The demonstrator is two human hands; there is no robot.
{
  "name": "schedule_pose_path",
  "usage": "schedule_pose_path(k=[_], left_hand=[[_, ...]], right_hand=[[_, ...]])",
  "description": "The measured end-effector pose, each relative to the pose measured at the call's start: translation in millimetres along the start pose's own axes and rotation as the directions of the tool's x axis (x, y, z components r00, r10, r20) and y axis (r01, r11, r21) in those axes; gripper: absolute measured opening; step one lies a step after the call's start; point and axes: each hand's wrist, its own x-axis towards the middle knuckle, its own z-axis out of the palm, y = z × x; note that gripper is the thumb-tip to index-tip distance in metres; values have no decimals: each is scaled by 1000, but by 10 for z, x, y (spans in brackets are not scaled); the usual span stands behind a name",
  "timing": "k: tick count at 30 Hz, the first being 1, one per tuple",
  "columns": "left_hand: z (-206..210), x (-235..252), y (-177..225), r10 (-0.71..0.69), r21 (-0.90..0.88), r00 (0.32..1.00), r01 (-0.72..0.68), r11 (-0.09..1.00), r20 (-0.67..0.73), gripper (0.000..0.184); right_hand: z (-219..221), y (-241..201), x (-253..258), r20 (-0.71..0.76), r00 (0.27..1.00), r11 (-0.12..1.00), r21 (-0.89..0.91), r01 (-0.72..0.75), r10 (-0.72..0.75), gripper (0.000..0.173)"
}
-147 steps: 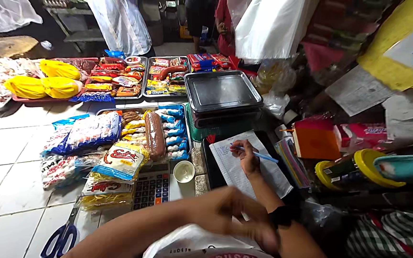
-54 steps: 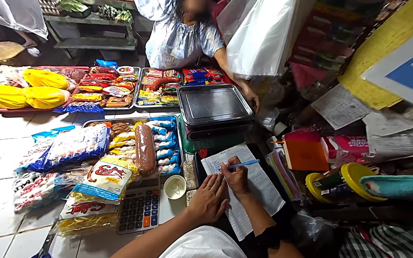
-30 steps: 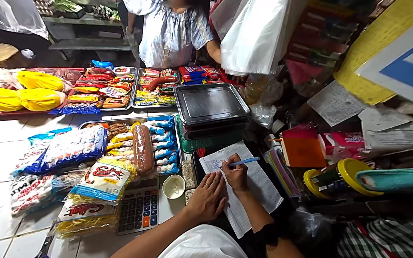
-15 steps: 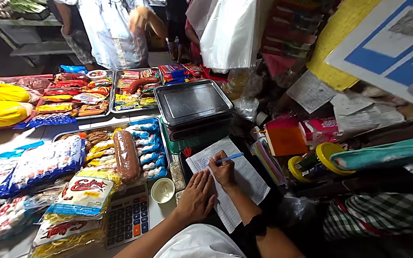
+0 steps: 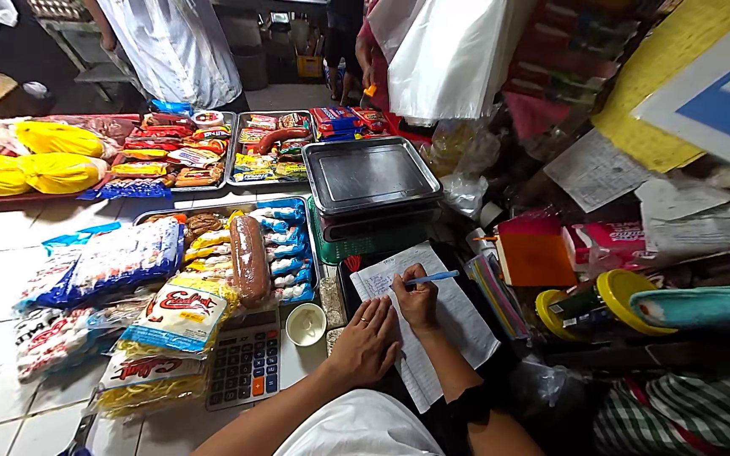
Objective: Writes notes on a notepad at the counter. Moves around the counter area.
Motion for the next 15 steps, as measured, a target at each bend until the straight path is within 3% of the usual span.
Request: schedule_pose_path(k=[15], left_hand=[[-5, -8, 11, -5, -1, 1000, 5, 1000, -6, 62]], right_hand=[[5, 0, -11, -18, 999, 998, -57, 34, -35, 10]])
